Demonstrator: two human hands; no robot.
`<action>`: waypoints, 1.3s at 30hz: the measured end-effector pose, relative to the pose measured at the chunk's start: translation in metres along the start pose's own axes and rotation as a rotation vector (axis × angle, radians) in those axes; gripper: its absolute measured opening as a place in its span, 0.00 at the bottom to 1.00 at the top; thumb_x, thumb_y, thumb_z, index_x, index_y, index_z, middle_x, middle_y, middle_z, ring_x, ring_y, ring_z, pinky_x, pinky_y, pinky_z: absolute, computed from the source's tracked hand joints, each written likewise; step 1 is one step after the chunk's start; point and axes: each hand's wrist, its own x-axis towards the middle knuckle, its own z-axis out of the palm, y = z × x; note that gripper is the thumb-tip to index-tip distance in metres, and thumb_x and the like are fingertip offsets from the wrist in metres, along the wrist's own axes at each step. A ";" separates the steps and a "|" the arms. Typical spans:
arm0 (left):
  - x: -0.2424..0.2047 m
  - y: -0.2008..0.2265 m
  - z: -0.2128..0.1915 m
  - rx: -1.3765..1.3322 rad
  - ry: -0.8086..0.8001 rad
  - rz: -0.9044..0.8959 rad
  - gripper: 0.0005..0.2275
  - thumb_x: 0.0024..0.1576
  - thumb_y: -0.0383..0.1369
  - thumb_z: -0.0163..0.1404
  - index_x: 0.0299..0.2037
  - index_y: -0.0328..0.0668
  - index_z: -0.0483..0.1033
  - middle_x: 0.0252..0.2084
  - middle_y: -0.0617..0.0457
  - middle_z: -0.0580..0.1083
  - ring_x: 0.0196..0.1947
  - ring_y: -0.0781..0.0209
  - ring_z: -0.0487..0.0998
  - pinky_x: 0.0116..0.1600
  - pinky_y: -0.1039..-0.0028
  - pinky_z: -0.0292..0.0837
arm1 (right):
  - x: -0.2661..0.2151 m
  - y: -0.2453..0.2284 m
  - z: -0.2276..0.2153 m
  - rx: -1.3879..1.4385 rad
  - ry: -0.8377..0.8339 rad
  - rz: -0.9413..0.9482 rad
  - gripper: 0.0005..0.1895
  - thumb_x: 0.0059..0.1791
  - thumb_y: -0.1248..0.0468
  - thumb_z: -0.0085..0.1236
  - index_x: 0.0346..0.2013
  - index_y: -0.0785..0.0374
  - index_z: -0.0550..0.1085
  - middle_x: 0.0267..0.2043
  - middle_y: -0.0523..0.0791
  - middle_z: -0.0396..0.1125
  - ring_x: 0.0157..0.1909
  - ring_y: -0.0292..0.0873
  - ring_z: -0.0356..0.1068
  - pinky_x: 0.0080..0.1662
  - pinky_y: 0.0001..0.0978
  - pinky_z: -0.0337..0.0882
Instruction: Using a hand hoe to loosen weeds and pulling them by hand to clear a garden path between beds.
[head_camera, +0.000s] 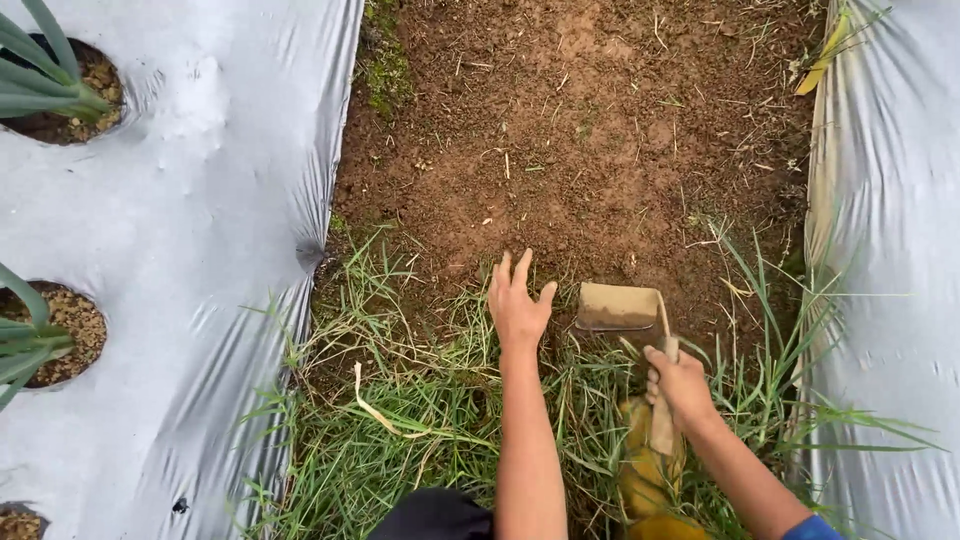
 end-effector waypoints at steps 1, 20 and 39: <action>0.004 -0.013 0.017 0.011 -0.004 -0.006 0.28 0.62 0.38 0.57 0.73 0.58 0.64 0.77 0.44 0.55 0.79 0.40 0.50 0.77 0.42 0.46 | 0.016 -0.014 -0.001 0.005 -0.003 0.012 0.12 0.54 0.64 0.53 0.33 0.71 0.67 0.20 0.45 0.57 0.18 0.40 0.59 0.20 0.36 0.64; -0.073 -0.063 0.008 0.527 -0.728 -0.235 0.21 0.66 0.31 0.40 0.70 0.42 0.58 0.71 0.30 0.56 0.67 0.29 0.66 0.65 0.43 0.70 | 0.030 -0.079 0.063 0.081 -0.070 -0.093 0.12 0.57 0.66 0.49 0.31 0.59 0.60 0.17 0.43 0.57 0.14 0.38 0.57 0.18 0.32 0.64; -0.032 -0.012 -0.019 0.720 -0.560 0.016 0.31 0.64 0.43 0.53 0.74 0.41 0.57 0.81 0.36 0.40 0.81 0.39 0.40 0.77 0.44 0.45 | 0.066 -0.094 0.078 0.157 0.062 -0.198 0.12 0.56 0.66 0.45 0.27 0.56 0.63 0.15 0.39 0.54 0.15 0.38 0.58 0.21 0.35 0.63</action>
